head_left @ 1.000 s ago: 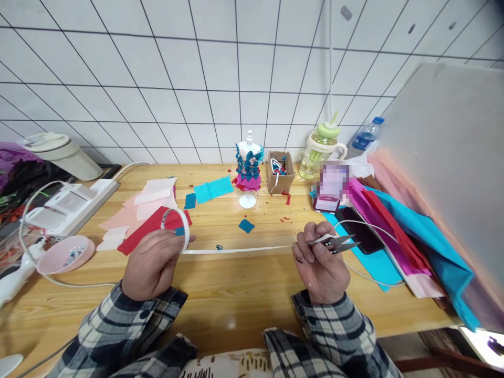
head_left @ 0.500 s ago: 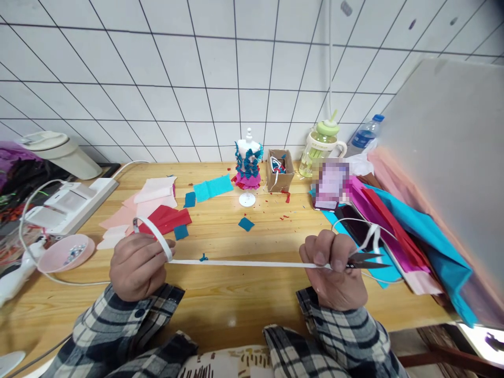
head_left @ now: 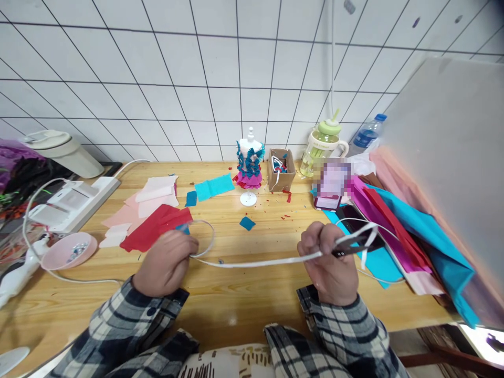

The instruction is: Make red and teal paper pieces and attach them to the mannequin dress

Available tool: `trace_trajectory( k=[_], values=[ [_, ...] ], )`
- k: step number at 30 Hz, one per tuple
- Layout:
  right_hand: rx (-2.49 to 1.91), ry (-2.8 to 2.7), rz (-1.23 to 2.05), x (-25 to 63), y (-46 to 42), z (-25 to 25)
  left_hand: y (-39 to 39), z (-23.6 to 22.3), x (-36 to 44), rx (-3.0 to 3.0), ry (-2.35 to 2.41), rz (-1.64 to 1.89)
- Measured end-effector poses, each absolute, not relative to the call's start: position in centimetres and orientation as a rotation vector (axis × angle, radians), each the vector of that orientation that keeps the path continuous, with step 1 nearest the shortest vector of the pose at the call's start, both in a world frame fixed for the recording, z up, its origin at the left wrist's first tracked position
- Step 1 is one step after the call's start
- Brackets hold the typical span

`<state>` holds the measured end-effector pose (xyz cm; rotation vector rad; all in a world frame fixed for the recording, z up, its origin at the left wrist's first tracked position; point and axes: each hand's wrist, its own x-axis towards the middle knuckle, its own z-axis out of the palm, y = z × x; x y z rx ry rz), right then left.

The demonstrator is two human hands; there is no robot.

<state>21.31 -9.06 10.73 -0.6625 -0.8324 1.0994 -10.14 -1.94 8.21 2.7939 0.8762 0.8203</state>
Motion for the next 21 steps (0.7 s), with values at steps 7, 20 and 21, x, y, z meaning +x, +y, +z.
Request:
trace_trajectory(
  k=[7,20,21],
  values=[
    [-0.867,-0.409,1.338,22.7,-4.9,7.2,-3.1,7.8,-7.2,2.209,1.013,0.495],
    [-1.04,-0.606,2.166,17.4,-7.8,3.4,-2.3,11.3,-9.7,2.069,1.263,0.651],
    [-1.012,-0.583,2.233,16.8,-7.9,3.6,-2.4,11.4,-9.8,2.068,1.275,0.67]
  ],
)
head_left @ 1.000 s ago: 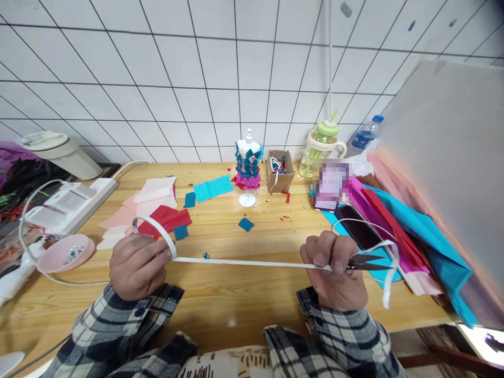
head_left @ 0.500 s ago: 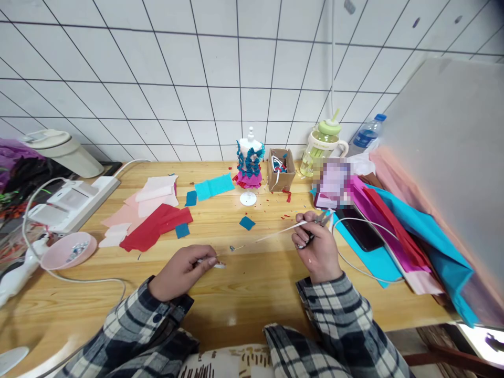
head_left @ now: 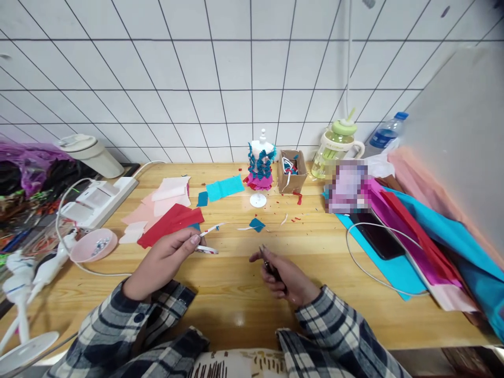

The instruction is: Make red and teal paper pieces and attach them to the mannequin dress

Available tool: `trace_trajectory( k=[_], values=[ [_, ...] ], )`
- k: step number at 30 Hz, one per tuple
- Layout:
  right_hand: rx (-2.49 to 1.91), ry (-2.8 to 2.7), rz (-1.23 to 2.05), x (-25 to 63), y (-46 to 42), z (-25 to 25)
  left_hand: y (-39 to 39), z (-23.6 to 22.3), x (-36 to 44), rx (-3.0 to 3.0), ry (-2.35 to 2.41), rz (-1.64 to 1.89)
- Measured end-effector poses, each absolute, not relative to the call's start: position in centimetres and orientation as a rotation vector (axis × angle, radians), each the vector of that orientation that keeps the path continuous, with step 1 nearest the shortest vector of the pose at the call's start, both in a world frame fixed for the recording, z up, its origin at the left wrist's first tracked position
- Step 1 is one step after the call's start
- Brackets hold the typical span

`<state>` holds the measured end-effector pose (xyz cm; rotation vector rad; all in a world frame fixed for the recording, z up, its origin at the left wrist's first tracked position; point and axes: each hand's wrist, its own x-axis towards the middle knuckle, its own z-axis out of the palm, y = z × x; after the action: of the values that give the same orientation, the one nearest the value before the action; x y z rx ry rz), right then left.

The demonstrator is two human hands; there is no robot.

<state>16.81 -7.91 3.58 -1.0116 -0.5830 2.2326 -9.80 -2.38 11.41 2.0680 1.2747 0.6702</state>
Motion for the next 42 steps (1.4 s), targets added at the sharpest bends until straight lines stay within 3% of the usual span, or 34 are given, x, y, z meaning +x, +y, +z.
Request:
trace_trajectory(
  k=[10,32,42],
  values=[
    [-0.743,-0.54,2.368,11.8,-7.5,3.3,-3.3,11.7,-10.3,2.067,1.208,0.742],
    [-0.834,-0.569,2.275,10.2,-6.8,2.4,-4.2,13.0,-10.3,2.013,1.073,0.568],
    [-1.009,-0.691,1.977,12.1,-6.9,2.0,-3.6,12.6,-11.0,2.102,1.244,0.463]
  ],
)
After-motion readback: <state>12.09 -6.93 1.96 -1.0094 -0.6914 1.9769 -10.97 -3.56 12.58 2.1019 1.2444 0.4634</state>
